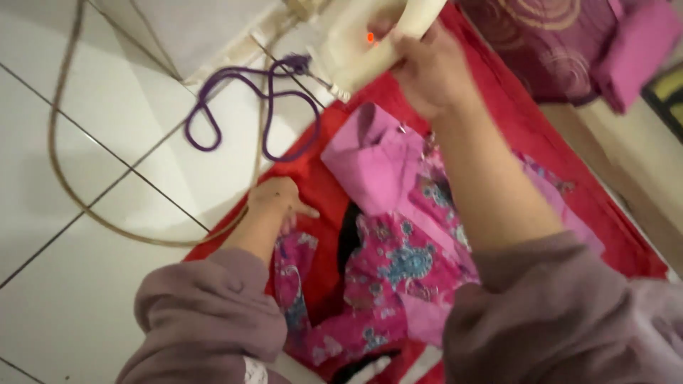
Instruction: The recorder is ironing and folding a pink patterned garment on a rug.
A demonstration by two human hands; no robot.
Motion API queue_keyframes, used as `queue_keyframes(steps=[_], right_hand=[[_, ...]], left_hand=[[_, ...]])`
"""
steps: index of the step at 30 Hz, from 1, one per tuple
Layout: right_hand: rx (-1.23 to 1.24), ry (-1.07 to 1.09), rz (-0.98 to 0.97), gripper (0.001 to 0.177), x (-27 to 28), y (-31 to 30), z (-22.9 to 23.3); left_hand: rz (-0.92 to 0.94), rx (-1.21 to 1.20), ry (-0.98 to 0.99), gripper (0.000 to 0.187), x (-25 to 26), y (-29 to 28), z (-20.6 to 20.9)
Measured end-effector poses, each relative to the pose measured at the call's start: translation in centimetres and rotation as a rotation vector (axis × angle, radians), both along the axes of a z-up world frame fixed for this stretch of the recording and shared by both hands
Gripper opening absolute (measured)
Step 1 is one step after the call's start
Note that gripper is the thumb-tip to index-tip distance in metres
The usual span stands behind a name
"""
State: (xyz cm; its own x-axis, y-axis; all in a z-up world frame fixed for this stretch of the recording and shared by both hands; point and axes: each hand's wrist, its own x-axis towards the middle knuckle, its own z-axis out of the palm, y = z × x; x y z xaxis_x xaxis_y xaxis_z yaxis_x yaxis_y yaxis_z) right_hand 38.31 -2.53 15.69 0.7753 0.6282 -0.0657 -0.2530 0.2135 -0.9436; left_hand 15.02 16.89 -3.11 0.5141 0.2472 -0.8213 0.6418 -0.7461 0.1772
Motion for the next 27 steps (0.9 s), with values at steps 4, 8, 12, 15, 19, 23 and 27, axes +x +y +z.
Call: queue_keyframes(steps=[4, 8, 12, 15, 19, 23, 27], right_hand=[[0.030, 0.032, -0.016, 0.018, -3.9, -7.0, 6.9], [-0.302, 0.244, -0.279, 0.026, -8.9, -14.7, 9.6], [-0.910, -0.030, -0.183, 0.023, -17.4, -24.6, 6.9], [-1.305, -0.164, -0.085, 0.025, -22.5, -31.4, 2.4], [-1.462, -0.161, 0.021, 0.042, -30.6, -36.6, -5.1], [-1.553, -0.284, 0.063, 0.053, -32.8, -34.6, -7.9], [-1.618, -0.452, -0.057, 0.057, -28.5, -35.0, -8.4]], left_hand=[[-0.108, 0.069, -0.147, 0.068, -1.0, -4.8, 2.5], [-0.084, 0.072, -0.398, 0.039, -0.8, -8.7, 3.1], [0.112, -0.215, -0.558, 0.038, -2.8, -15.4, -1.1], [0.204, -0.272, -0.621, 0.075, -4.3, -18.5, -2.2], [0.139, -0.144, -0.669, 0.073, -4.5, -19.5, 0.4], [0.207, -0.110, -0.621, 0.082, -2.4, -19.5, 2.3], [0.254, -0.159, -0.760, 0.074, -2.9, -19.1, 0.8]])
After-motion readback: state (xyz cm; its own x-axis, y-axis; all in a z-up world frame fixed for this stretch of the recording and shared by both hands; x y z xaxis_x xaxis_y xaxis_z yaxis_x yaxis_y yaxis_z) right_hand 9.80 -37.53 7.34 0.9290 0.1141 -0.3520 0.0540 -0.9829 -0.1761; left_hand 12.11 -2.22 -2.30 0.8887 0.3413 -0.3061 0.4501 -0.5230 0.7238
